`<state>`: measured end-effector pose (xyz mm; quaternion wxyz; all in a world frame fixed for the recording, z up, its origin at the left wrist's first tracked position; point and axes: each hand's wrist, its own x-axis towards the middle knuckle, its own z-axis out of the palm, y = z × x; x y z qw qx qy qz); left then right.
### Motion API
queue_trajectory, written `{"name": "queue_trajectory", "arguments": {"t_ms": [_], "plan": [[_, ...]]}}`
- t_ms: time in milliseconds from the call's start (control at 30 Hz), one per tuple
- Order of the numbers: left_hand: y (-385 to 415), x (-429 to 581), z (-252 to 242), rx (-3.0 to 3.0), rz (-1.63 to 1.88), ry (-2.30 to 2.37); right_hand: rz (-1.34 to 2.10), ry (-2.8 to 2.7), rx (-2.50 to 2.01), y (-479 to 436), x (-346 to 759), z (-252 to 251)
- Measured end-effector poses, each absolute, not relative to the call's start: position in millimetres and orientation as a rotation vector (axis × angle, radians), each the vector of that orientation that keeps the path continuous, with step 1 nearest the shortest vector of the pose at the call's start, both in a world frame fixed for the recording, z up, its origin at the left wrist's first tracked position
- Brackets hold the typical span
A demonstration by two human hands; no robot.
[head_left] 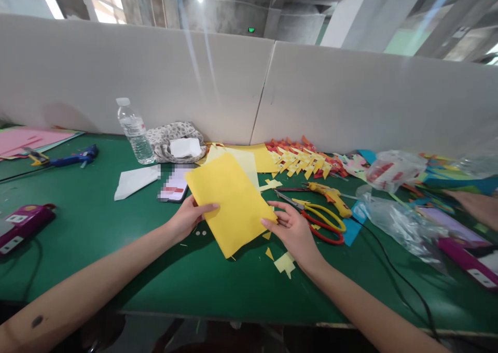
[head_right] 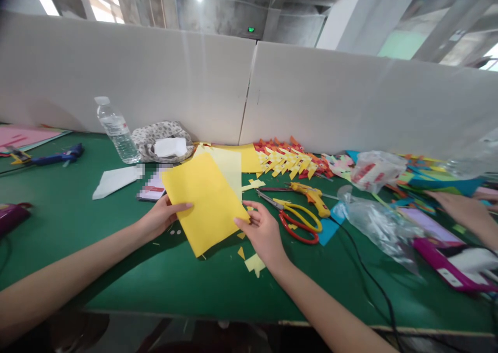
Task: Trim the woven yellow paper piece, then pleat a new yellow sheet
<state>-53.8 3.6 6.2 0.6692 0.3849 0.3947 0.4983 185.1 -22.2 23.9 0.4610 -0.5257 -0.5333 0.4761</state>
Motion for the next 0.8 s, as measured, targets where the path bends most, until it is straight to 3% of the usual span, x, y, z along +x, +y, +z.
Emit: {"name": "queue_trajectory", "arguments": {"t_ms": [800], "plan": [[3.3,-52.5,3.5,0.831,1.166,0.896,1.072,-1.289,-1.279,-18.0,187.6,17.2]]}}
